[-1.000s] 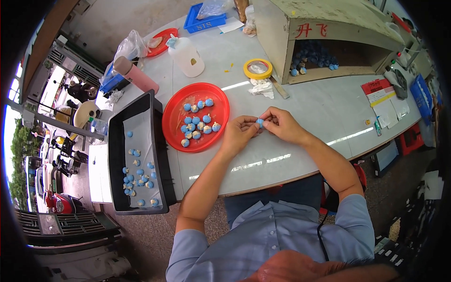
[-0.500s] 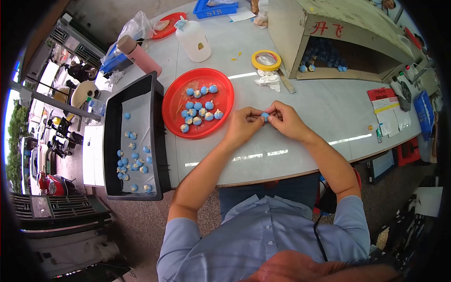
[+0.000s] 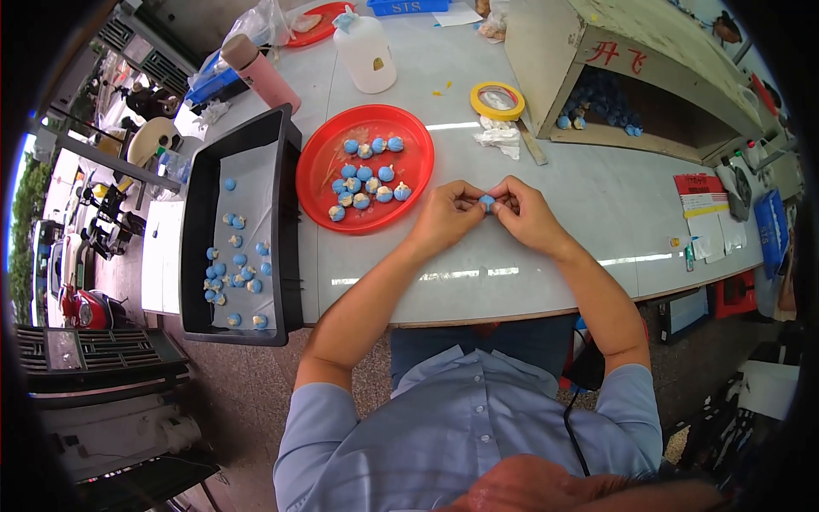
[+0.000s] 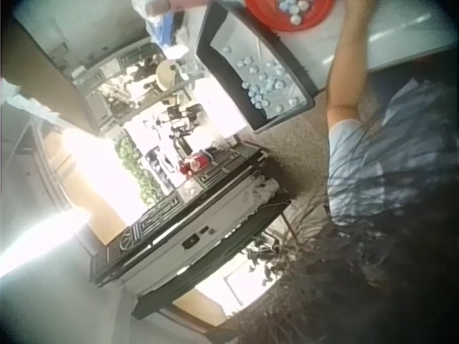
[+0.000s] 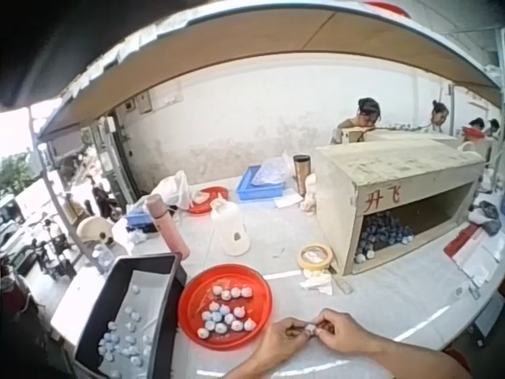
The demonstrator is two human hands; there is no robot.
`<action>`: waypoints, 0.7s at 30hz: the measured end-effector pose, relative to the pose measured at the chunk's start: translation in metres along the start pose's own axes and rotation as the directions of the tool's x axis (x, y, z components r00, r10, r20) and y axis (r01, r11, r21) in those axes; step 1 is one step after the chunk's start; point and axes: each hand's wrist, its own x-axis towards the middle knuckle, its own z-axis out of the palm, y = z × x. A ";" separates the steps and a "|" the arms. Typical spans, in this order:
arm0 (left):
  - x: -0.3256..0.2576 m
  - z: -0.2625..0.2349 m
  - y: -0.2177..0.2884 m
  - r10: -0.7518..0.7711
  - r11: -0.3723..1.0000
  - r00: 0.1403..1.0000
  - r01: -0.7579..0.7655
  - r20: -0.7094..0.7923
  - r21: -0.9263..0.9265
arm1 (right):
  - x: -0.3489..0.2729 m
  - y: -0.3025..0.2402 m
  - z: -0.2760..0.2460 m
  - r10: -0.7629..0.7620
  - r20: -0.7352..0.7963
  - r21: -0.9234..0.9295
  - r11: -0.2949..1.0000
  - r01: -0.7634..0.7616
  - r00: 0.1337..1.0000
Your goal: The person assembles figurines by taking parts from the table and box, applying glue to them with a squeeze bottle, and pressing the pieces together by hand.
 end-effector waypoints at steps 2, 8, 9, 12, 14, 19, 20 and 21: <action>0.000 0.000 0.002 -0.012 1.000 1.000 0.013 0.010 -0.026 | 0.001 0.002 0.000 0.004 -0.010 -0.002 1.000 -0.004 1.000; 0.001 -0.003 0.001 -0.023 0.999 0.999 0.024 0.030 -0.041 | 0.002 0.001 0.000 0.024 0.005 0.069 0.997 -0.024 1.000; 0.001 -0.004 0.002 -0.022 0.999 0.999 0.023 0.032 -0.041 | 0.002 0.001 -0.001 0.024 0.003 0.069 0.997 -0.024 1.000; 0.001 -0.004 0.008 -0.086 0.986 0.995 0.093 0.057 -0.141 | 0.002 0.000 -0.005 0.076 0.045 0.112 0.990 -0.081 0.996; 0.001 -0.005 0.011 -0.083 0.980 0.994 0.095 0.074 -0.173 | 0.003 -0.004 -0.006 0.112 0.052 0.142 0.983 -0.119 0.992; 0.001 -0.008 0.008 -0.080 0.984 0.993 0.092 0.086 -0.150 | 0.003 -0.001 -0.006 0.108 0.066 0.123 0.986 -0.115 0.992; 0.001 -0.008 0.007 -0.075 0.985 0.993 0.087 0.089 -0.146 | 0.003 -0.001 -0.006 0.109 0.068 0.110 0.987 -0.116 0.992; 0.002 -0.007 0.008 -0.075 0.986 0.993 0.088 0.092 -0.144 | 0.003 0.000 -0.006 0.109 0.065 0.112 0.987 -0.116 0.992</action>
